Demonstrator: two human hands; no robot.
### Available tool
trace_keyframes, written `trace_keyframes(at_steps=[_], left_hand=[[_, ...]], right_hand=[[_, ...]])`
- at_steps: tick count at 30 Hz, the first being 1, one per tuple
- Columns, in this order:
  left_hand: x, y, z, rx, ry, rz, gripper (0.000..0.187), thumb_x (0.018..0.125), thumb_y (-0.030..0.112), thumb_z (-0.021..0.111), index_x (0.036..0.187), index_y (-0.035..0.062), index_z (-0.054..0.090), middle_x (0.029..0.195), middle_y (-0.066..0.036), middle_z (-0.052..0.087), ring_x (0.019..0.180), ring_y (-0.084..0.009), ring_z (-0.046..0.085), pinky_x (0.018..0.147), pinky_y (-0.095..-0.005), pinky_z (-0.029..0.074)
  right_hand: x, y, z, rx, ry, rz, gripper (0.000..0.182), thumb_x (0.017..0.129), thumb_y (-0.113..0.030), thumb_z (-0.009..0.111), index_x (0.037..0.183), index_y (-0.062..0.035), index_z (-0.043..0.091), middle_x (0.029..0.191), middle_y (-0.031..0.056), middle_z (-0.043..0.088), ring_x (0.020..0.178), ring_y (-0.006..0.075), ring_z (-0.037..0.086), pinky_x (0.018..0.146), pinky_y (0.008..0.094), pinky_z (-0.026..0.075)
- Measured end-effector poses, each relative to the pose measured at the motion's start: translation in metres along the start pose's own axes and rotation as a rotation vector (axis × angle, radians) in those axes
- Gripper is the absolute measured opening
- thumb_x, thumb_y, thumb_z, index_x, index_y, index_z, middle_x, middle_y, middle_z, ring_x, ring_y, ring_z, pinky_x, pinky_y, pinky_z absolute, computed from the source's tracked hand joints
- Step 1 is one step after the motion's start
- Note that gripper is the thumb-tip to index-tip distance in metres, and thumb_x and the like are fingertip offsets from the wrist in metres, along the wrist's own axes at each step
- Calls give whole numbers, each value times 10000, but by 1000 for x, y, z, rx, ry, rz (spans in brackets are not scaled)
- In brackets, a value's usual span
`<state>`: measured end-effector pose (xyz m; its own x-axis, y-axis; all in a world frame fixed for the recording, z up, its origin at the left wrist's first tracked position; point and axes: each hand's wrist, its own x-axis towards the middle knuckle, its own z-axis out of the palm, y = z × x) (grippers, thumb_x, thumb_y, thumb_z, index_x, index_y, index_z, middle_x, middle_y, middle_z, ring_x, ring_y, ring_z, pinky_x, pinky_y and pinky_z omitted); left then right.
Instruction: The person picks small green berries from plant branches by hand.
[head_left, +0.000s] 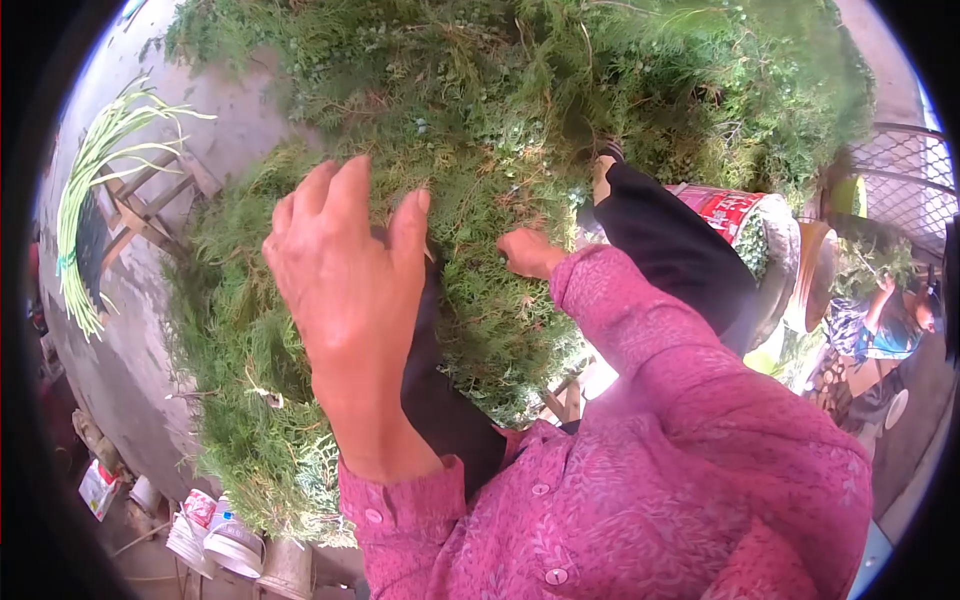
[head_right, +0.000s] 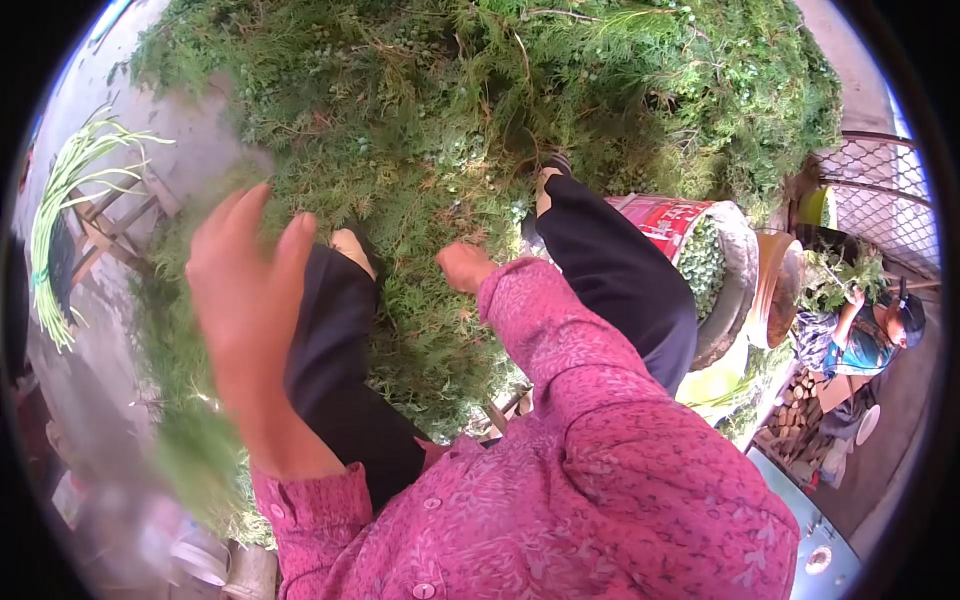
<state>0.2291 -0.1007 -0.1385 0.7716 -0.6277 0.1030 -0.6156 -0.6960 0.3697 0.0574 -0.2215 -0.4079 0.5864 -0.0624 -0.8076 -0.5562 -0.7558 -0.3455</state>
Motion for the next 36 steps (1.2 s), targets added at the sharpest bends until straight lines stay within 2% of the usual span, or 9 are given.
trace_keyframes(at_steps=[9,16,22,24,26,28,32,34,36], left_hand=[[3,10,-1,1,-37,25,399,693,206,677,1021,6,567,1060,-172,547,983,-333,497,840,-412,369],[2,22,1,-41,-26,69,409,688,206,682,1025,7,563,1058,-179,544,982,-334,493,838,-415,366],[6,25,-2,-15,-76,64,391,721,228,675,1014,-11,573,1035,-207,567,956,-366,526,832,-404,405],[4,24,-1,-61,-103,29,415,686,197,685,1033,9,554,1078,-173,533,997,-333,481,855,-412,354],[3,24,0,-67,-99,29,417,685,196,686,1034,9,553,1077,-173,533,997,-333,481,855,-413,354],[1,23,0,-70,-106,30,420,684,195,687,1035,9,551,1077,-172,533,997,-334,481,855,-413,354],[2,24,0,-74,-120,37,423,684,200,685,1035,8,546,1069,-178,532,993,-336,481,848,-414,356],[2,25,0,-65,-125,41,425,685,200,682,1037,8,542,1067,-180,531,987,-337,482,845,-414,357],[1,26,0,-96,-129,63,426,685,192,678,1042,7,536,1060,-187,526,969,-342,484,834,-418,359]], right_hand=[[29,4,30,154,182,197,163,704,-101,572,847,-25,574,838,163,605,819,315,591,758,420,465],[26,4,45,114,260,105,156,701,-10,524,834,-7,607,877,208,601,854,351,593,748,416,482],[16,9,39,288,265,283,206,703,-149,553,870,-34,586,829,180,603,817,329,589,760,409,461],[23,31,36,480,261,244,248,726,-228,576,905,-58,597,814,152,607,808,296,592,787,404,452],[14,36,12,443,309,241,170,751,-144,573,830,2,611,807,144,615,688,222,593,673,365,500],[10,40,-2,1039,256,364,125,762,-98,586,817,11,613,751,117,622,583,165,588,562,309,496],[19,38,-33,1011,200,198,80,774,-40,566,809,11,617,680,100,619,503,133,562,499,271,477],[31,39,-45,980,467,155,128,794,-69,569,855,40,596,696,107,609,509,127,560,458,241,472],[56,53,-38,913,545,173,103,773,-54,562,828,22,604,701,103,620,579,168,593,541,298,492]])
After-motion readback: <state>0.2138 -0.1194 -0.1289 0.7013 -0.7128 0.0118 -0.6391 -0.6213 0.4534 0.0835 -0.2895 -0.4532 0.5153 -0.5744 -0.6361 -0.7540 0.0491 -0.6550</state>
